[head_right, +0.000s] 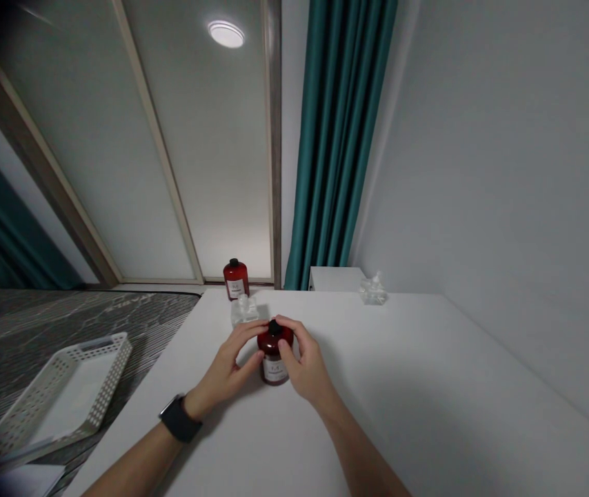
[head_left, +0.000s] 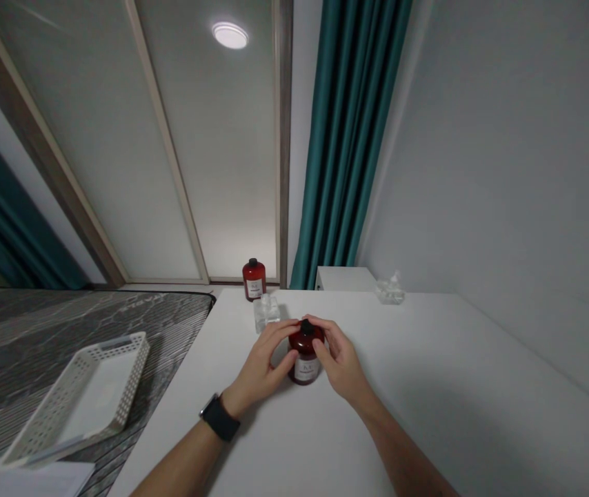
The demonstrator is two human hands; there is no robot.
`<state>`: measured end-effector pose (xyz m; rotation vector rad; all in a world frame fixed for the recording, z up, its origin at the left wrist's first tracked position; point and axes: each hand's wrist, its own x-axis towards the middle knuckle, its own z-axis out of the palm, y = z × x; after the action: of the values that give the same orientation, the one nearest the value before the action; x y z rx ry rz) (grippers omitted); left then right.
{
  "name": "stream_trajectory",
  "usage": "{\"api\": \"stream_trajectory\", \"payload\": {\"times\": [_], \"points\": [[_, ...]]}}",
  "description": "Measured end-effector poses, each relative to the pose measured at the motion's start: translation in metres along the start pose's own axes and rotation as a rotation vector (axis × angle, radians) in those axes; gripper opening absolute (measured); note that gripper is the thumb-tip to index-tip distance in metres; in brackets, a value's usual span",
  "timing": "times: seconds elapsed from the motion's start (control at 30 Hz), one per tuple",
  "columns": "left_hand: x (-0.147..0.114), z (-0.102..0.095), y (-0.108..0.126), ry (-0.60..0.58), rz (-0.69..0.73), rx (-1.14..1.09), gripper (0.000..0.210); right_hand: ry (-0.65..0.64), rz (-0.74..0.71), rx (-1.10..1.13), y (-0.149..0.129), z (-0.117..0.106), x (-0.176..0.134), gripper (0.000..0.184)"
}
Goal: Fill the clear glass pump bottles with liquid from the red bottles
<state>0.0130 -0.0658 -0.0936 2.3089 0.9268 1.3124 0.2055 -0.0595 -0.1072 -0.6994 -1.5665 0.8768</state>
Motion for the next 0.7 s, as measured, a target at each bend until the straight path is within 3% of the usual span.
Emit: {"api": "stream_trajectory", "payload": {"times": [0.3,0.53,0.7], "points": [[-0.0002,0.0009,-0.0015,-0.005,0.002,-0.001,0.038,0.019,-0.082,-0.093,-0.0043,-0.0019,0.0027,0.031],[0.0011,0.0006,-0.0023,-0.018,0.003,-0.017,0.038,0.004,-0.012,-0.003,0.0005,-0.0016,-0.0009,0.028],[0.0000,-0.0005,-0.0009,-0.016,-0.009,-0.025,0.036,0.028,-0.058,-0.053,-0.0024,-0.0023,0.0013,0.030]]}}
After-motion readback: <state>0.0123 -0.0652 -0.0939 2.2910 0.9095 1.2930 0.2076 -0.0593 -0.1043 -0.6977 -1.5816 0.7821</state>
